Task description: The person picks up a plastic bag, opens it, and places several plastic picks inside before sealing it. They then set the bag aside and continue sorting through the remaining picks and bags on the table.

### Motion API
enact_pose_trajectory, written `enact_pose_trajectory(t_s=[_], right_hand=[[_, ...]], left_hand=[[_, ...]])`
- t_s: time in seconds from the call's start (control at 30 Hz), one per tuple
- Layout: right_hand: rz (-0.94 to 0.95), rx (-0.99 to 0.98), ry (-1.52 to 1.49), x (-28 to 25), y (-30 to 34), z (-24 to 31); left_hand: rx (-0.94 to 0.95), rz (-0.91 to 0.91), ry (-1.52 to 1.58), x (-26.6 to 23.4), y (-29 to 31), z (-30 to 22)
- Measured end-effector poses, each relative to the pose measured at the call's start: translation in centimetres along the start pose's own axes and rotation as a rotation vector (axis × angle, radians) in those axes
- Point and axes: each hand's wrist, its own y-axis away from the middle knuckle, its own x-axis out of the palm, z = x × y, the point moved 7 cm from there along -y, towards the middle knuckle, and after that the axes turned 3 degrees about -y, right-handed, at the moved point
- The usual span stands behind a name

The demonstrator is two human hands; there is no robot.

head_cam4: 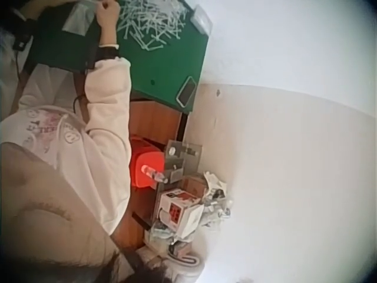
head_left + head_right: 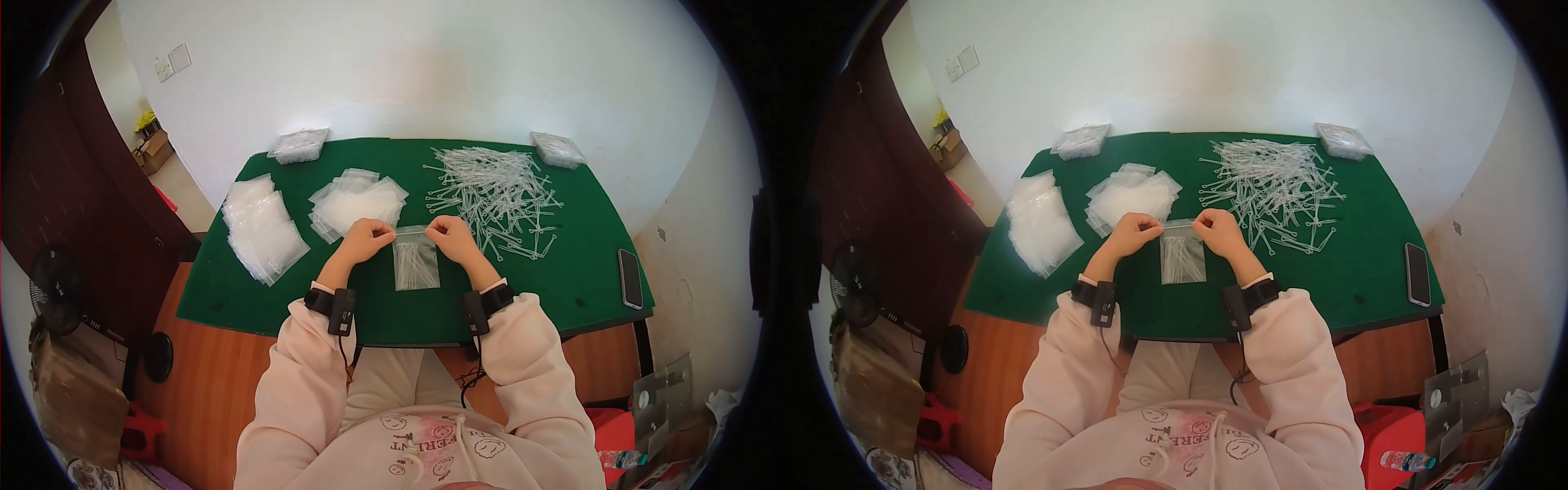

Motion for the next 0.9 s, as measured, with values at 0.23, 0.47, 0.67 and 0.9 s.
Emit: enact_pose_trajectory(t_s=[0.23, 0.47, 0.67, 0.9], right_hand=[[-0.018, -0.039, -0.012, 0.3, 0.4, 0.6], [0.092, -0.158, -0.08, 2.3, 1.2, 2.8], [0.081, -0.083, -0.051, 2.4, 1.1, 2.4], [0.133, -0.004, -0.032, 2.0, 0.4, 0.6]], left_hand=[[0.002, -0.031, 0.079, 0.4, -0.1, -0.5], [0.086, -0.035, 0.219, 1.3, 0.0, -1.9], [0.087, 0.026, 0.146, 1.9, 0.1, -2.0], [0.078, -0.014, 0.091, 1.3, -0.1, -1.4]])
